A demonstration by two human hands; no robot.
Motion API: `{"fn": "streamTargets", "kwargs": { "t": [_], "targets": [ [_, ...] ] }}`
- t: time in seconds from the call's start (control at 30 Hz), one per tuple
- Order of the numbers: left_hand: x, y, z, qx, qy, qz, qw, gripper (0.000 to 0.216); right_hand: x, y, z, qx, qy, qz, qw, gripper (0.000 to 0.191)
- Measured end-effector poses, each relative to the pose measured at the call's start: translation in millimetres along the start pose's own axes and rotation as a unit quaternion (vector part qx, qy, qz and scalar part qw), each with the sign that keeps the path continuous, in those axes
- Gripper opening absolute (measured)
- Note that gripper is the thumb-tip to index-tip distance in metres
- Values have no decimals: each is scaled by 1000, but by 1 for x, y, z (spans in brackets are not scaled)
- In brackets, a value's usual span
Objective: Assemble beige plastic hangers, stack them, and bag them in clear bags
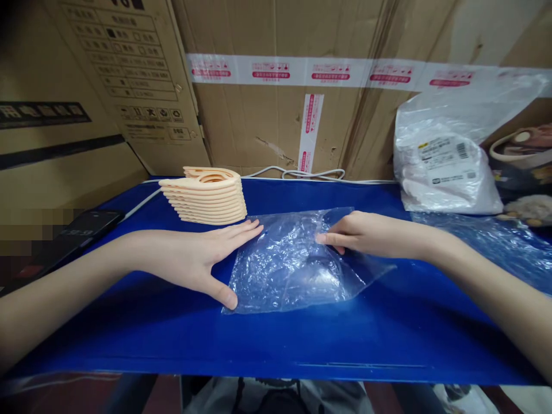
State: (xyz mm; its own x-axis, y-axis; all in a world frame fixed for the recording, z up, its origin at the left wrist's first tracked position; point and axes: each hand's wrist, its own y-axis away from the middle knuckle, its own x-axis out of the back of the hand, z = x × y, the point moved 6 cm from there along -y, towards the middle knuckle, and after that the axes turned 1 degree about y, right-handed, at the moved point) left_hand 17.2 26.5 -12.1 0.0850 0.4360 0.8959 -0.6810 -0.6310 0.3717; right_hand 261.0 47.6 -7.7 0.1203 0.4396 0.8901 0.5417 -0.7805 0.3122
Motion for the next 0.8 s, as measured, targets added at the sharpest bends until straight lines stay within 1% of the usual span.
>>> {"fn": "streamTargets", "kwargs": {
  "t": [0.07, 0.17, 0.2, 0.3, 0.33, 0.37, 0.4, 0.47, 0.53, 0.57, 0.6, 0.67, 0.8],
  "targets": [
    [-1, 0, -1, 4, -3, -10, 1000, 124, 2, 0, -8, 29, -25, 1, 999, 52],
    [-2, 0, 0, 11, -9, -23, 1000, 122, 4, 4, -11, 66, -61, -11, 996, 45],
    [-2, 0, 0, 12, -11, -26, 1000, 122, 3, 5, -10, 76, -80, -20, 994, 49],
    [-2, -1, 1, 15, -12, -28, 999, 121, -4, 8, -10, 100, -132, -52, 985, 78],
    [-1, -1, 1, 14, -10, -26, 1000, 121, -6, 7, -12, 105, -137, -57, 983, 85],
    [-1, -2, 1, 11, -7, -21, 1000, 122, -9, 6, -14, 108, -132, -53, 984, 87],
    [-1, -2, 0, 8, -3, -16, 1000, 123, -11, 4, -18, 110, -116, -37, 986, 85],
    [-1, -3, 0, 1, 3, -10, 1000, 124, -12, -2, -27, 124, -56, 26, 990, 75],
    [-2, -4, -1, -2, 8, -8, 1000, 124, -14, -6, -38, 163, 19, 102, 981, 64],
    [-1, -4, -1, -2, 10, -7, 1000, 124, -18, -8, -42, 186, 48, 125, 973, 61],
    [-1, -4, -1, -3, 12, -7, 1000, 124, -22, -9, -45, 208, 67, 135, 966, 60],
    [-1, -4, -1, -3, 15, -9, 1000, 125, -31, -12, -44, 235, 84, 134, 959, 64],
    [-1, -4, -1, -1, 9, -18, 1000, 124, -37, -15, -35, 245, 99, 132, 955, 86]
  ]
}}
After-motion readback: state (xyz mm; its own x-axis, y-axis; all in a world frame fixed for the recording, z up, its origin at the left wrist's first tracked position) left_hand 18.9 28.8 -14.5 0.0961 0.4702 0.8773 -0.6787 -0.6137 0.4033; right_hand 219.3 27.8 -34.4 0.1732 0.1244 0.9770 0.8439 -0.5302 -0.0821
